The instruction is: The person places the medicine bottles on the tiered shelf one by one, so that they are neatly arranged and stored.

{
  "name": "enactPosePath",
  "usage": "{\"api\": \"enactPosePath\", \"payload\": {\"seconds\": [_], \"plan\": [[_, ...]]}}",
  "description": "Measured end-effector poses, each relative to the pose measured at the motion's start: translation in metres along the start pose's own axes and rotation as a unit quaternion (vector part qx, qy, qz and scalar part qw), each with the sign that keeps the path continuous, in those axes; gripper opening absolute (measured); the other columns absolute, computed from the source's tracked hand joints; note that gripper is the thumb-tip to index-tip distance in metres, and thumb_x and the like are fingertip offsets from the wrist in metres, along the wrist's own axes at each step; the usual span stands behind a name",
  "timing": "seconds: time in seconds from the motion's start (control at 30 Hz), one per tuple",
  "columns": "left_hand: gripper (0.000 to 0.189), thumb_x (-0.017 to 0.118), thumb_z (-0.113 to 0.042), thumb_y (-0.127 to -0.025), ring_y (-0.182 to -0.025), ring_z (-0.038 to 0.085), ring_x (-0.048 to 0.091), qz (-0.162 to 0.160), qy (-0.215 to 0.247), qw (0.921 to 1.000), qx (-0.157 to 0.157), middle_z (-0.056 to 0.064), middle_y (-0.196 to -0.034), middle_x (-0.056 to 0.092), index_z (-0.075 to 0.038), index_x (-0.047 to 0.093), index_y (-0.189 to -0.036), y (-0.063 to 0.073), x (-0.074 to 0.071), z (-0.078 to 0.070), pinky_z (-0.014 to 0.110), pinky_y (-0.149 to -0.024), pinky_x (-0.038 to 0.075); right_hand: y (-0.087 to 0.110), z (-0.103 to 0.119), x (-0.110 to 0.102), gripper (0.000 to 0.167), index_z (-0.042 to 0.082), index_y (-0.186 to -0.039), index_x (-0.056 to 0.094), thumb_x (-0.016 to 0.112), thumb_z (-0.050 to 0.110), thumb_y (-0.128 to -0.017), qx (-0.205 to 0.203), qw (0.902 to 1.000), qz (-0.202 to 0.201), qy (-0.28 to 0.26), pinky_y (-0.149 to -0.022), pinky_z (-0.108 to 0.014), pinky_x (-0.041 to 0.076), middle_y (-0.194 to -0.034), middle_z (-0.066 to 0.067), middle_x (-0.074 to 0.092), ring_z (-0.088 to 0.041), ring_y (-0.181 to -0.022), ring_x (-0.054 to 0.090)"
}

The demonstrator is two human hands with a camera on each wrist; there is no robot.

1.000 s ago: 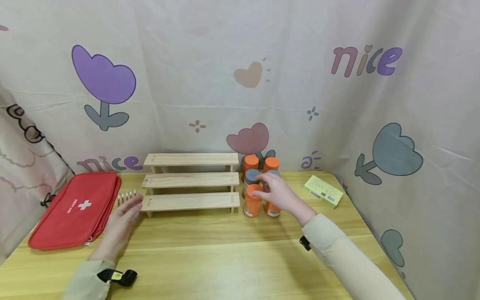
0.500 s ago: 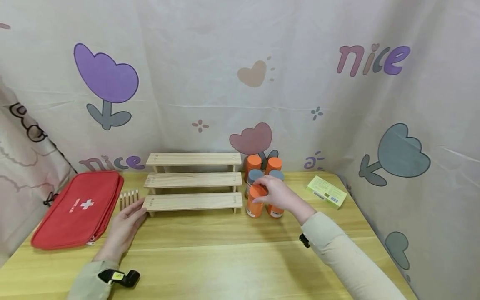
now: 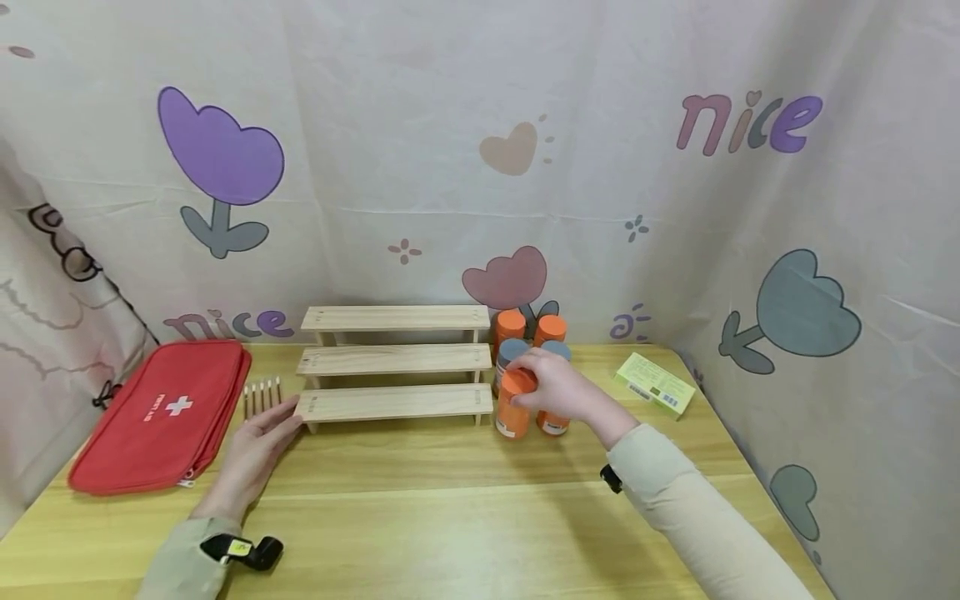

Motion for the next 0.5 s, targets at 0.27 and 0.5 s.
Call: {"api": "enactPosePath", "payload": {"seconds": [0.27,0.5], "plan": [[0.058,0.058,-0.013,-0.096,-0.111,-0.002,0.053,0.025,-0.009,0.9996,0.011,0.014,-0.141,0.044,0.009,0.033,-0.143,-0.005,0.002,-0.001,0.014,-0.096,0.043,-0.009,0.021,-0.032,0.044,0.008,-0.118,0.065,0.08,0.022,-0.079,-0.006,0.9994,-0.011,-0.032,-0.076,-0.036,0.052,-0.107,-0.002,0.06,-0.019,-0.09,0.054],[0.058,0.06,-0.009,-0.095,-0.11,0.001,0.055,0.041,0.014,0.999,0.009,-0.004,-0.124,0.054,0.011,0.033,-0.142,-0.009,-0.002,-0.001,0.016,-0.095,0.045,-0.045,0.055,-0.055,0.045,0.009,-0.117,0.066,0.08,0.026,-0.079,-0.038,0.9974,-0.038,-0.049,-0.08,-0.04,0.052,-0.111,0.0,0.063,-0.017,-0.093,0.056]]}}
Point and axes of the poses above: each hand's wrist, its own y-axis away from the middle knuckle, its own x-axis out of the palm, z = x × y, the point moved 8 cm from there along -y, towards the middle knuckle
